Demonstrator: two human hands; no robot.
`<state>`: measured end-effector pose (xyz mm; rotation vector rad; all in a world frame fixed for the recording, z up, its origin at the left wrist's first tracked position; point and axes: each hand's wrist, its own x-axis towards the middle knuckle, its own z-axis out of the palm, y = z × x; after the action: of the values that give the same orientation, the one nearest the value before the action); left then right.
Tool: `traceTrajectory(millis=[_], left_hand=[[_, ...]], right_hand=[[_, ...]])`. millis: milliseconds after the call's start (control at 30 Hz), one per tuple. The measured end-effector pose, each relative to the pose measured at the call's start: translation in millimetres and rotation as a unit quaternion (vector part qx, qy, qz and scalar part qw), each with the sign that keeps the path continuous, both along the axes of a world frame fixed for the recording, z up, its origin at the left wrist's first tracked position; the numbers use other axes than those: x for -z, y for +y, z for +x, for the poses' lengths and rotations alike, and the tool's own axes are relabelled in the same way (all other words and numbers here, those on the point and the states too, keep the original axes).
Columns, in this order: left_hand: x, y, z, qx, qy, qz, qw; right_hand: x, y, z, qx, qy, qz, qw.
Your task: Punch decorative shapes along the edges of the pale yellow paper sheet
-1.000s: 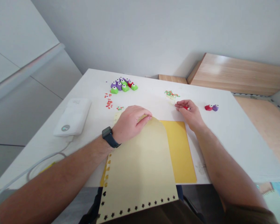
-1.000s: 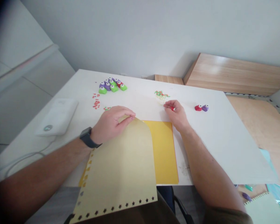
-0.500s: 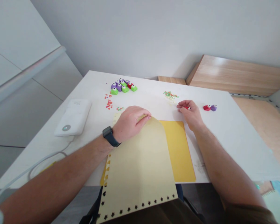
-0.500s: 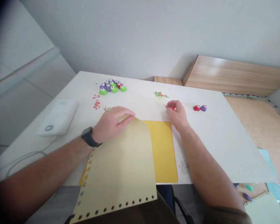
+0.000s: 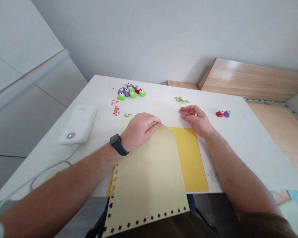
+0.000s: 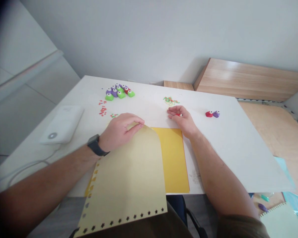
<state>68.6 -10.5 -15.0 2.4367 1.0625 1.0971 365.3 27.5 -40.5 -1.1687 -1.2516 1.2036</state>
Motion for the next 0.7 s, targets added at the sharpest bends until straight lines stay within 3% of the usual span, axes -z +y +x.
traceTrajectory(millis=[233, 433, 567, 700], left_hand=[[0.5, -0.7, 0.3, 0.002, -0.006, -0.006, 1.0], [0.1, 1.5, -2.1, -0.014, -0.021, -0.012, 1.0], [-0.7, 1.9, -2.9, -0.026, -0.029, -0.017, 0.999], [-1.5, 1.1, -1.1, -0.032, -0.023, -0.019, 0.999]], right_hand=[[1.4, 2.6, 1.0, 0.055, -0.037, 0.038, 0.997], [-22.4, -16.3, -9.9, 0.056, -0.08, 0.039, 0.995], [-39.6, -40.1, -22.5, -0.027, -0.165, 0.029, 0.986], [-43.1, -55.7, -35.0, -0.128, -0.237, 0.038, 0.962]])
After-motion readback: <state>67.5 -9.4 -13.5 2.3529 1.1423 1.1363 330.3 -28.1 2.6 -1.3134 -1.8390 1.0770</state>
